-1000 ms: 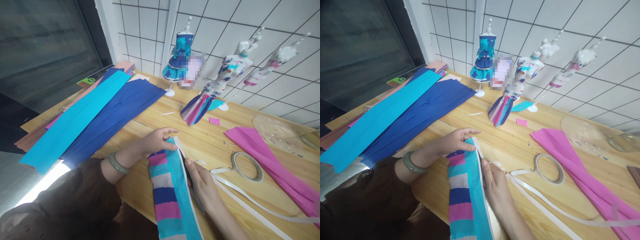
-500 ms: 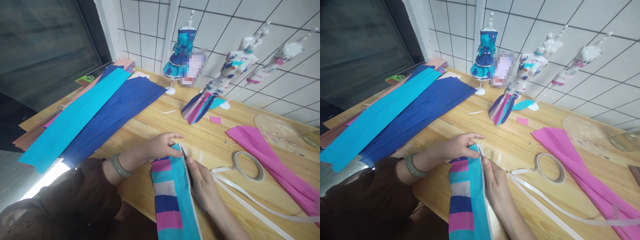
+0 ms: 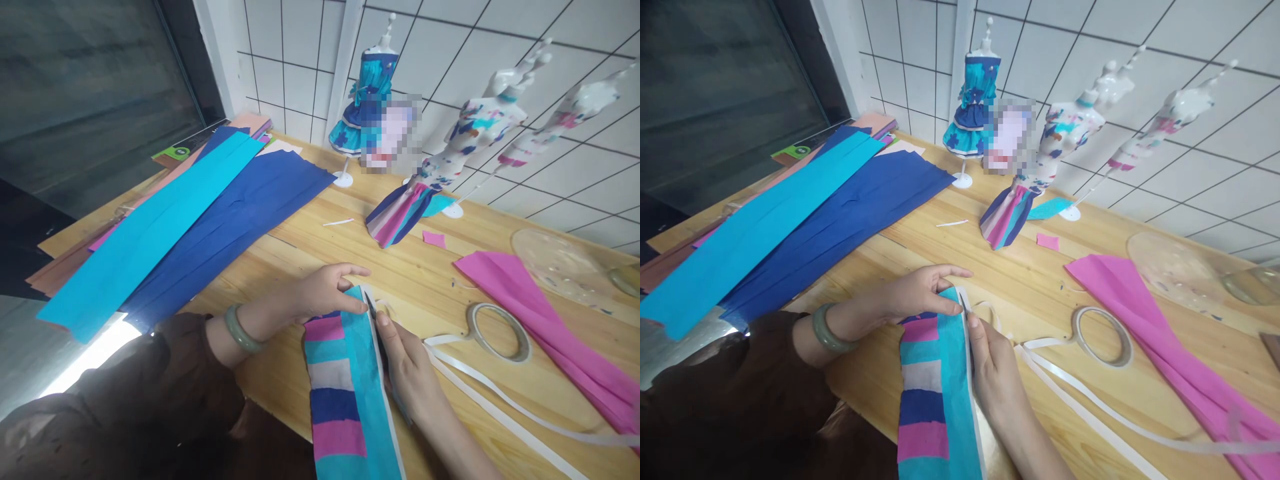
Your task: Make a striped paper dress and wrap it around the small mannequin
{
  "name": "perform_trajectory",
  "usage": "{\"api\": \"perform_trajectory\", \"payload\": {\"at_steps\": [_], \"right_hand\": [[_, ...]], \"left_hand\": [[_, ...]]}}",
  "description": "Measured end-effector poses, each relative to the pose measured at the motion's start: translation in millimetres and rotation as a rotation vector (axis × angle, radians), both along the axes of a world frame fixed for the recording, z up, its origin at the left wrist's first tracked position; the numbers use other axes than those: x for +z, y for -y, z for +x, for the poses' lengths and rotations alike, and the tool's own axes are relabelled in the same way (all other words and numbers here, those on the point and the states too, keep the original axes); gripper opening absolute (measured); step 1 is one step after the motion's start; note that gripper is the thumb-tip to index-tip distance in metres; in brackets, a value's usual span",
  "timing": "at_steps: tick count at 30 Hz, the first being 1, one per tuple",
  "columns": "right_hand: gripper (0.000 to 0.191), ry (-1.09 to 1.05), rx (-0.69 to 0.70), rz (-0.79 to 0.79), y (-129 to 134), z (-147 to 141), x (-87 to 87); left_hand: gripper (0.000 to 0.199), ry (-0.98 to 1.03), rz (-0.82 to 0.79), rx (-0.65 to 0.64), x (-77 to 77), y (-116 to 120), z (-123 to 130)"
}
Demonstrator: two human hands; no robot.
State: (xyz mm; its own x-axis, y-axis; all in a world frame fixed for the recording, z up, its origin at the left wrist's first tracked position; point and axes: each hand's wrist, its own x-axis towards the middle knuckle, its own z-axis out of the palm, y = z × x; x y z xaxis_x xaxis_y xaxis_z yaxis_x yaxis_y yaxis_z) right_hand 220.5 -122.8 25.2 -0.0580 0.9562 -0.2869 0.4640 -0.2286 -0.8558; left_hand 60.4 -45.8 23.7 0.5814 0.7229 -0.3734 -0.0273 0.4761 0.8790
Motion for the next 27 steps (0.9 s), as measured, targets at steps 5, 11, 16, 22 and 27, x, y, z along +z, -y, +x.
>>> {"api": "perform_trajectory", "payload": {"at_steps": [5,11,16,22,27], "right_hand": [[0.05,-0.012,-0.009,-0.009,-1.8,-0.5,-0.4],[0.05,-0.026,-0.016,-0.033,-2.1,-0.9,-0.5],[0.052,-0.008,-0.021,-0.027,-0.9,-0.7,-0.1],[0.052,0.016,-0.035,-0.017,-0.9,-0.7,-1.0],[0.051,0.018,-0.042,0.015,-1.5,-0.4,-1.1]], "left_hand": [[0.063,0.009,-0.006,0.019,0.3,-2.2,-3.0],[0.052,-0.011,0.023,0.13,2.7,-3.5,-2.4],[0.049,-0.035,0.04,0.133,3.6,-2.3,-0.5],[0.05,-0.018,0.044,0.149,3.5,-2.0,-0.7],[0.05,-0.003,0.037,0.147,2.0,-1.8,-0.8]]}}
